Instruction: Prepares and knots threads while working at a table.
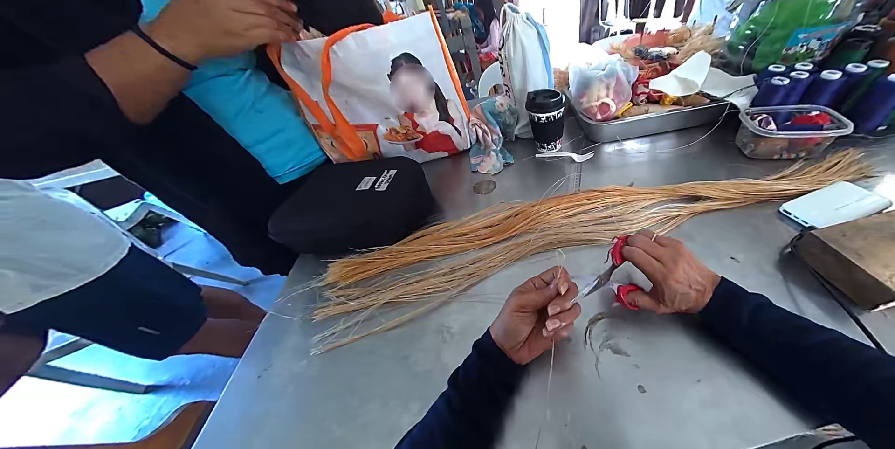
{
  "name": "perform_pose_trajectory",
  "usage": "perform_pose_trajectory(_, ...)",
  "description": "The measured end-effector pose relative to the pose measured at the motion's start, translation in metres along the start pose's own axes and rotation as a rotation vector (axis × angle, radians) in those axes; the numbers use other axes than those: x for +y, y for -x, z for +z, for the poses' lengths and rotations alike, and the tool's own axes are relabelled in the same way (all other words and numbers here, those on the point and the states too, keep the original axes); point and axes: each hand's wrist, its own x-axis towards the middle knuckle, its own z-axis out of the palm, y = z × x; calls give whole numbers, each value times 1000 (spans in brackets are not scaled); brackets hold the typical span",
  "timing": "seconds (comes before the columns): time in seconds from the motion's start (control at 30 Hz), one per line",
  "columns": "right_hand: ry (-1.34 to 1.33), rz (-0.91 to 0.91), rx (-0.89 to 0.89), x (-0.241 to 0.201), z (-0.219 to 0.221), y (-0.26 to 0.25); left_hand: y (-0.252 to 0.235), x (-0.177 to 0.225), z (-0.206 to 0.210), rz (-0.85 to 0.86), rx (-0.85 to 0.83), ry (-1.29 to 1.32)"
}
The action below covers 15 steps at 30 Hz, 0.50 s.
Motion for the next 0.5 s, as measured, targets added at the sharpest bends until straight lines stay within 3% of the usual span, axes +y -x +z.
perform_pose_trajectory(0.23, 68, -28, 42, 7, 9, -7, 1, -2, 3, -81, 12, 5)
perform_pose_trajectory(0.5, 121, -30, 66, 2, 5, -7, 0, -4, 3, 21, 153, -29)
